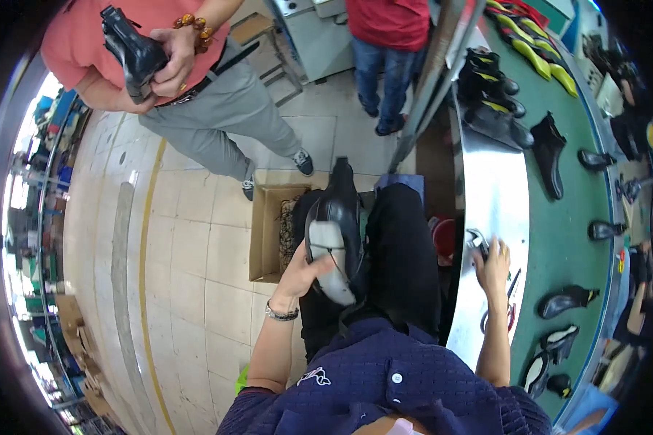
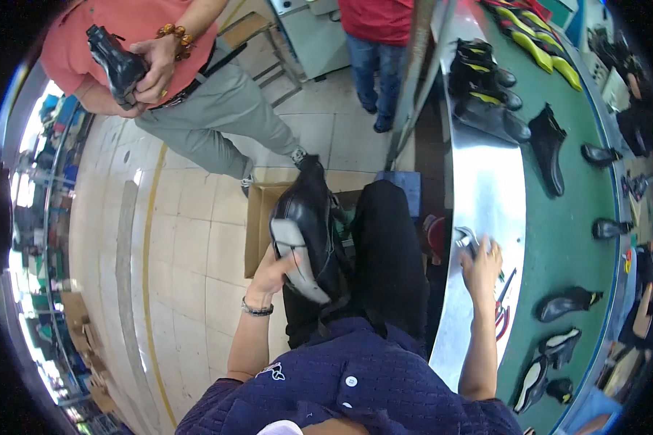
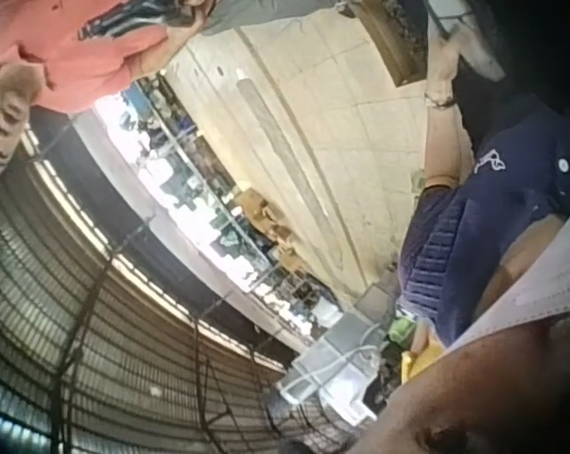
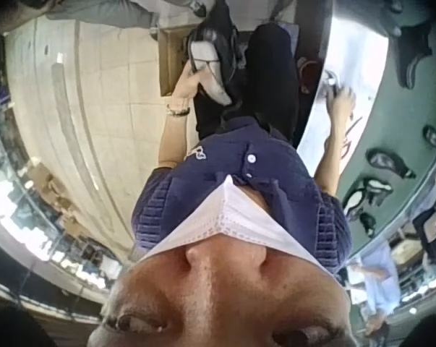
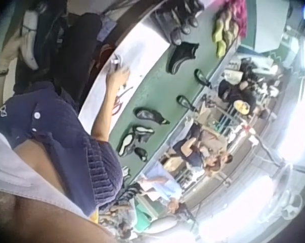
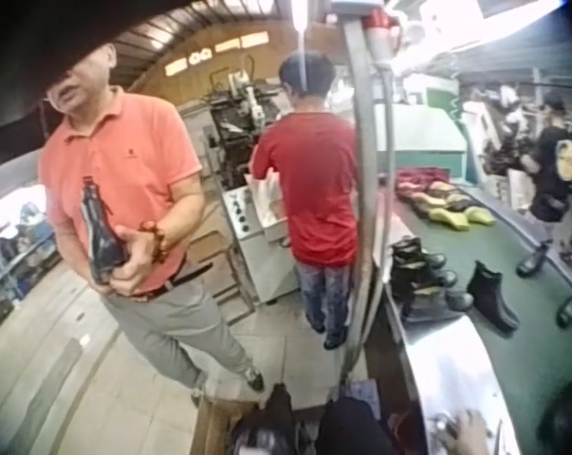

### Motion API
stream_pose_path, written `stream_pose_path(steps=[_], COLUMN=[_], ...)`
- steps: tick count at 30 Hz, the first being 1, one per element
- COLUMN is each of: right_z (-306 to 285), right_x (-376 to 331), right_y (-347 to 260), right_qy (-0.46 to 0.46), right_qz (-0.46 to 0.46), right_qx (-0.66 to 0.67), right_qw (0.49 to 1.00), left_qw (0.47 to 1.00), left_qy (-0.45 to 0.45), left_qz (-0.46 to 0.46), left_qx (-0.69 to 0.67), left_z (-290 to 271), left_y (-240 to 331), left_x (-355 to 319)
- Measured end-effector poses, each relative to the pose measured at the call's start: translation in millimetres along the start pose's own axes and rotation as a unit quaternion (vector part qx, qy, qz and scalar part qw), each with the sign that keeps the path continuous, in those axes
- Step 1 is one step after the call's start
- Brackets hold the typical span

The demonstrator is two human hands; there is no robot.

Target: The worker is performing manual finishing or assembly tasks on black leather boots, including trimming and pulling materials using hand tools.

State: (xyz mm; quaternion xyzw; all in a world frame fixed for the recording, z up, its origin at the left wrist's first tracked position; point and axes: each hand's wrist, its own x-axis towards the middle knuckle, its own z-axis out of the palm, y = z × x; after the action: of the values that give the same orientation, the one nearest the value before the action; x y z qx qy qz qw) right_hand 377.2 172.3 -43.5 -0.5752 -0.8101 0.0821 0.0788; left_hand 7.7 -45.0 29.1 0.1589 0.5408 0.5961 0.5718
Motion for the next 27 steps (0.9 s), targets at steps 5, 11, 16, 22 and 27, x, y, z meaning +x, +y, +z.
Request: stream_pose_path(steps=[5, 11, 16, 22, 27], right_z=[2.2, -35.4, -89.6, -117.0, -113.4], right_x=[-22.7, 17.6, 24.8, 38.2, 58.5], right_y=[32.3, 14.7, -79.7, -182.4, -237.5], right_qy=[-0.018, -0.134, -0.229, -0.482, -0.556], right_qz=[-0.038, 0.108, 0.232, 0.155, 0.098], right_qx=[-0.005, 0.253, 0.564, 0.565, 0.576], right_qw=[0.999, 0.952, 0.758, 0.651, 0.592], left_qw=[0.992, 0.994, 0.994, 0.995, 0.997], left_qy=[0.038, 0.005, 0.014, 0.026, 0.008], left_qz=[-0.110, -0.104, -0.107, -0.069, 0.077], left_qx=[-0.047, -0.028, 0.022, 0.063, -0.031], left_z=[-33.8, -3.0, 7.5, 12.6, 10.8], left_y=[-12.3, 29.9, 28.5, 22.3, 43.4], left_x=[15.0, 38.4, 67.8, 55.0, 71.5])
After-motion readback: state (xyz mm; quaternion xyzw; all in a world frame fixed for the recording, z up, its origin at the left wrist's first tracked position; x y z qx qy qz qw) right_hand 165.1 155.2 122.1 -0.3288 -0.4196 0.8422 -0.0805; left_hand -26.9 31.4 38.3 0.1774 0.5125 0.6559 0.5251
